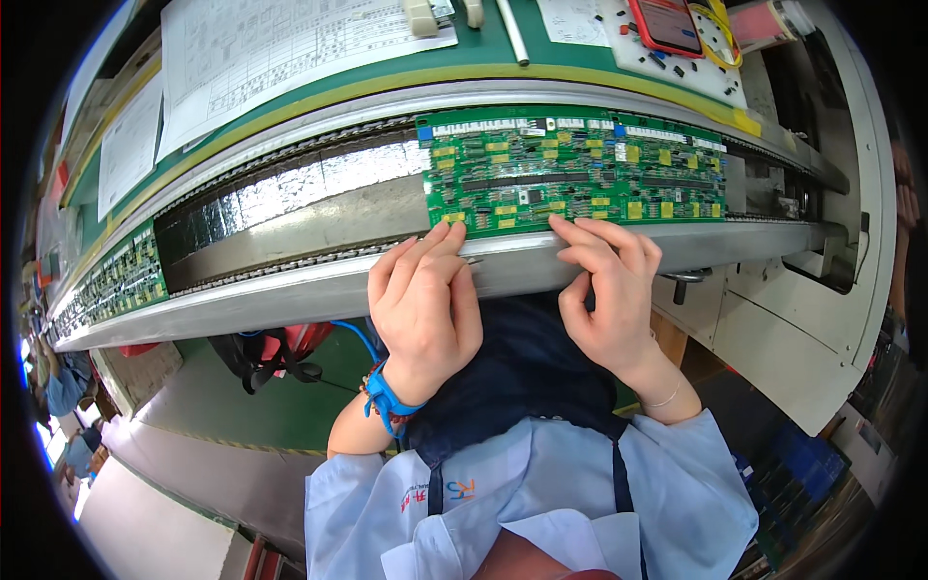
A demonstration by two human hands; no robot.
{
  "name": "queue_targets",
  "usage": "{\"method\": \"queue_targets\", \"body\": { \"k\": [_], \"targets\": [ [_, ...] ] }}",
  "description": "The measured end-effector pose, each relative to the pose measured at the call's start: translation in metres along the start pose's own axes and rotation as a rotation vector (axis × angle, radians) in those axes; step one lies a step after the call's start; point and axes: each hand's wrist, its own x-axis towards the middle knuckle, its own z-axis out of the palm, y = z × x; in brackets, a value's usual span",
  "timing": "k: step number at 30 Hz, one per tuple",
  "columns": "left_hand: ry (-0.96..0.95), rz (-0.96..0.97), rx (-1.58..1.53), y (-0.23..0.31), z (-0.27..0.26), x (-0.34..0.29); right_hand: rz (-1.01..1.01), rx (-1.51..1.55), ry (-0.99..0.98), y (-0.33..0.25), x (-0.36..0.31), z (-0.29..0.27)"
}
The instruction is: The person assembles electronic circuit boards on a production line, using a small white tool to press components onto the green boards. The person also uses a smartphone to reference information during the process. The boards are moved along a conveyor system as the person works.
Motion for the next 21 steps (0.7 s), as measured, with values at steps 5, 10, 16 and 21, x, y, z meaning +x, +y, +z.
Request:
{"method": "queue_targets", "body": {
  "k": [5,10,16,21],
  "targets": [
    [-0.003,-0.009,0.017,0.001,0.001,0.0,0.027,0.024,0.031,0.0,-0.002,-0.004],
    [0.016,-0.009,0.06,0.001,0.002,-0.001,0.071,-0.035,0.106,0.02,-0.007,-0.01],
    [0.043,-0.005,0.067,0.0,0.004,-0.002,0.053,-0.01,0.096,0.024,-0.006,-0.01],
    [0.049,0.0,0.071,0.0,0.005,-0.001,0.039,0.005,0.064,0.024,-0.003,-0.009]
  ]
}}
